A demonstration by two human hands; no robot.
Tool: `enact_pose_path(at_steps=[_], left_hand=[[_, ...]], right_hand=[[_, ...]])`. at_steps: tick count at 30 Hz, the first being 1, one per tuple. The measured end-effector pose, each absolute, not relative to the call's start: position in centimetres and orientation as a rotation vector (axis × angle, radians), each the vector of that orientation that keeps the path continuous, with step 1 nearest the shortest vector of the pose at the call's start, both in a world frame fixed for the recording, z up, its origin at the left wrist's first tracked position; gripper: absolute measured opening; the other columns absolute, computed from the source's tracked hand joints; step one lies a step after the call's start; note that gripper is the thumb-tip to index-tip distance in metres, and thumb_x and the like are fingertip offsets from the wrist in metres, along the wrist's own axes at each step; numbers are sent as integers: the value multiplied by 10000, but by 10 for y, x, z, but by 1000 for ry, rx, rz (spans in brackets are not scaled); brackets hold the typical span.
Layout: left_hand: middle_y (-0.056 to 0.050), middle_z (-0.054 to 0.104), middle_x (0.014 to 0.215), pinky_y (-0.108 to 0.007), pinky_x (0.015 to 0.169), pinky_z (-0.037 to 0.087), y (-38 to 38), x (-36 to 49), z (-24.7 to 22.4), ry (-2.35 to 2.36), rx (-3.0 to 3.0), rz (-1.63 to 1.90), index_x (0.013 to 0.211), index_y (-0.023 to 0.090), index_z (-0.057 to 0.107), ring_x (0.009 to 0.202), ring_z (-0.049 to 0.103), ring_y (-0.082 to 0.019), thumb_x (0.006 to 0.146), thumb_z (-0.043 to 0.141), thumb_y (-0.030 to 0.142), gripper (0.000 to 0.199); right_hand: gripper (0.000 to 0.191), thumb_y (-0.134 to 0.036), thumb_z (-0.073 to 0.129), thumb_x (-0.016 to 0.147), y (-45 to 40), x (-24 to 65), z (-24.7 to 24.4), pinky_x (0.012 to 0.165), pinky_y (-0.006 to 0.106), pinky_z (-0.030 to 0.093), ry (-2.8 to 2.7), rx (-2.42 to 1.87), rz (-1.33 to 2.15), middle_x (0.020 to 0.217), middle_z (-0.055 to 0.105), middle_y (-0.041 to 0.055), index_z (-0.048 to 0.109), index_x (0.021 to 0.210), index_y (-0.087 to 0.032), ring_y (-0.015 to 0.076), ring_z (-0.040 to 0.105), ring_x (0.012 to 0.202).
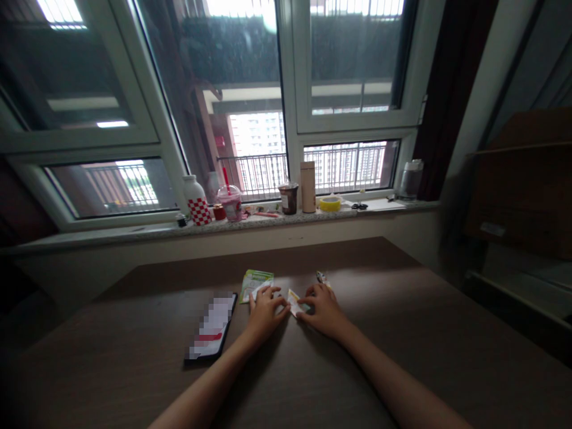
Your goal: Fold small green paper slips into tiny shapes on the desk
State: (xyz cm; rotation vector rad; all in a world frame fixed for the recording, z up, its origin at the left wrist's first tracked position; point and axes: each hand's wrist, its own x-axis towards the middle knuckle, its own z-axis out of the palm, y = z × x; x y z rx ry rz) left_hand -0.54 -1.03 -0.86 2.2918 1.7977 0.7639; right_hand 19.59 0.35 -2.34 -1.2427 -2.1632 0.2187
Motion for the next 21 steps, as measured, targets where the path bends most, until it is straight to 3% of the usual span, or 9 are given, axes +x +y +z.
enact_pose_path(at_steps=[5,21], left_hand=[[6,598,1327,-743,1086,45,-11,-5,-6,1715,2300,750,884,314,734,1356,337,-329,830,640,344,112],[-3,723,1091,-715,1105,-11,-14,-5,-3,1655,2352,747,977,363,743,1267,442,-297,852,616,354,178]], right_hand=[[398,-459,756,726,3,198,-21,1045,488,356,-2206,-1230,226,1082,595,73,727,1093,-308,271,513,1096],[133,-275,663,806,4,201,-21,1020,453,375,-2151,-1182,193,1010,661,49,751,902,-254,239,551,1058]])
